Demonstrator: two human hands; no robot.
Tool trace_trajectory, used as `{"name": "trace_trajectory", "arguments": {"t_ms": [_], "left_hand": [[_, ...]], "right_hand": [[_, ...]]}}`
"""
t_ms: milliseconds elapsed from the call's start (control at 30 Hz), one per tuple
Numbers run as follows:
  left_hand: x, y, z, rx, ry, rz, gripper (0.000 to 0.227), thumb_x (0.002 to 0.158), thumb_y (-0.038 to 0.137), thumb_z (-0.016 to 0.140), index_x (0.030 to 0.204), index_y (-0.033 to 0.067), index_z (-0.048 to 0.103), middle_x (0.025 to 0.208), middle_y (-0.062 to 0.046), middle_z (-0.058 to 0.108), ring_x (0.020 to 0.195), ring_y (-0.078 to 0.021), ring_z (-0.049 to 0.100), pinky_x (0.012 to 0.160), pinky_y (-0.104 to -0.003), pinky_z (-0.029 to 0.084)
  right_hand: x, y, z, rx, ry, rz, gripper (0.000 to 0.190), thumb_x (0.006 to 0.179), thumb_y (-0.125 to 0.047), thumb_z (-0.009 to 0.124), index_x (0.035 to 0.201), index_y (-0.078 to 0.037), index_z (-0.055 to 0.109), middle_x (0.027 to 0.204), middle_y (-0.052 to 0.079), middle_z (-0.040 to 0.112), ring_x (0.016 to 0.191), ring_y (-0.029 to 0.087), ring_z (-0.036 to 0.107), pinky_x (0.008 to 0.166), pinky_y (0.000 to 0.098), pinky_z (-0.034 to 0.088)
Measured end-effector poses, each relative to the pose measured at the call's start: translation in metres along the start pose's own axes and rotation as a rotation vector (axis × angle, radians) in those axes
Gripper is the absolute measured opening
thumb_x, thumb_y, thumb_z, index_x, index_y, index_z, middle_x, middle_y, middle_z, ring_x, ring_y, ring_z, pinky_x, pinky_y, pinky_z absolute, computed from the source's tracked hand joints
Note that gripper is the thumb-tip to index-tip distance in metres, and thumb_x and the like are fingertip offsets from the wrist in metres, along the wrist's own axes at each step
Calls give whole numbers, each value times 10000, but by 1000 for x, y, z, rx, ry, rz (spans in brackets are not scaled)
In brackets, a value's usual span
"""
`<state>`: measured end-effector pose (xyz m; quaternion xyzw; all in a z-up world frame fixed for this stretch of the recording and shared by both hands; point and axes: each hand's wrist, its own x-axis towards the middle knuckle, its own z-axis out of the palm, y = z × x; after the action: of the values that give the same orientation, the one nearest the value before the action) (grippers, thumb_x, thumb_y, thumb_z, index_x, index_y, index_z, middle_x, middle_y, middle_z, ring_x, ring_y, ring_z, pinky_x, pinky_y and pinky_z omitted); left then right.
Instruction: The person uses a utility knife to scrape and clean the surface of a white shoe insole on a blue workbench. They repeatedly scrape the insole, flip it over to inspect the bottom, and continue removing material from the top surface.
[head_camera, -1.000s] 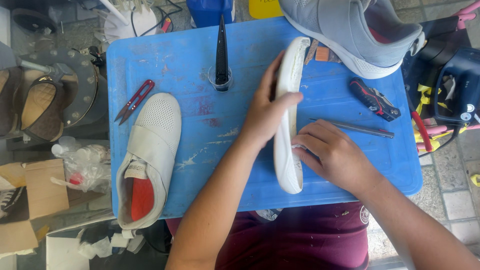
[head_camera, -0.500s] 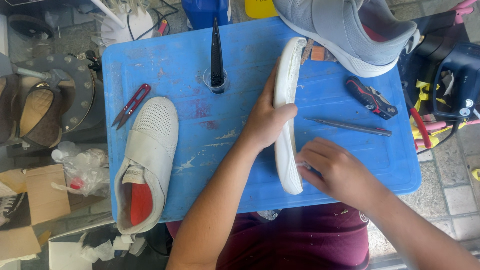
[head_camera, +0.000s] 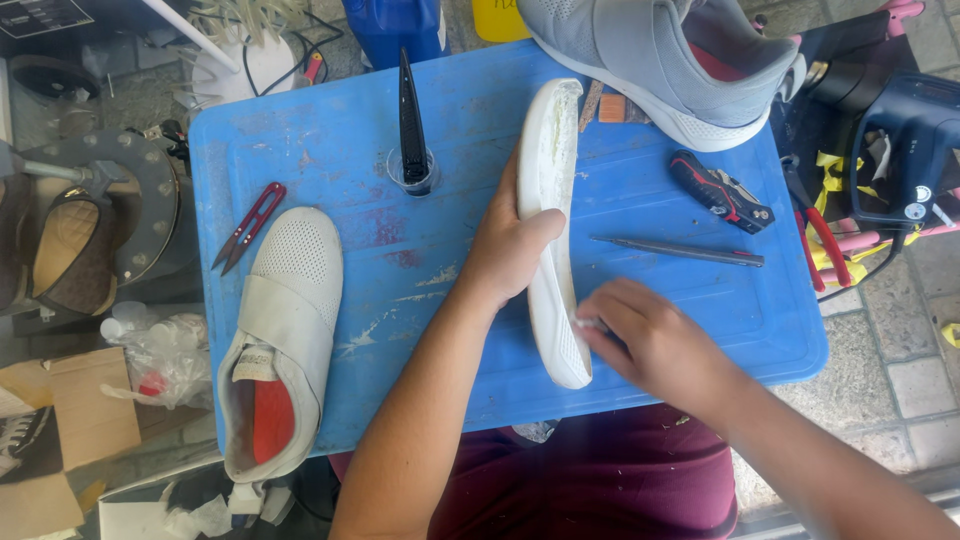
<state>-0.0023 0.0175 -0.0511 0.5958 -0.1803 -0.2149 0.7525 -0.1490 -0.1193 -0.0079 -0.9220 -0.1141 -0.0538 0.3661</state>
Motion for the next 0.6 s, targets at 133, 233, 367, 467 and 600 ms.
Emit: {"name": "trace_trajectory", "arguments": {"t_ms": [133,233,367,467,600], "left_hand": [[2,0,-1,-42,3,18,872,784,-25,508,1623,26,277,1590,-178,436,1480,-281,421,1212,-364,338],[-1,2,0,-19,21,-21,867,782,-33,506,1617,32,278,1578,-168,445,1465,-269,435,1194,-363,357],[-2,7,3,46,37,-39,860,789,-27,512,1614,43,277,1561,-163,462,1443,-260,461,1175,-362,379],[-2,6,5,39,36,-39,846,791,-27,508,1607,38,296,1547,-167,479,1428,-265,479,1169,-365,389],[0,1,-1,-27,26,-39,838,783,-43,513,1596,28,319,1544,-166,476,1436,-262,461,1179,-364,374]], "right_hand": [[15,8,1,-144,119,-172,156,820,-54,757,924,-6,651,913,134,668,851,345,654,781,443,533],[1,0,-4,-80,43,-161,156,802,-59,762,909,-14,658,885,123,670,835,338,656,762,437,538],[-8,0,-5,-9,31,-179,166,796,-52,750,925,-10,655,912,121,671,842,324,659,785,424,550],[-1,7,1,-41,81,-162,156,809,-28,749,927,4,653,901,128,661,837,332,646,773,430,540],[4,8,1,-93,64,-160,152,806,-14,759,921,6,662,871,134,655,817,347,629,759,444,530]]}}
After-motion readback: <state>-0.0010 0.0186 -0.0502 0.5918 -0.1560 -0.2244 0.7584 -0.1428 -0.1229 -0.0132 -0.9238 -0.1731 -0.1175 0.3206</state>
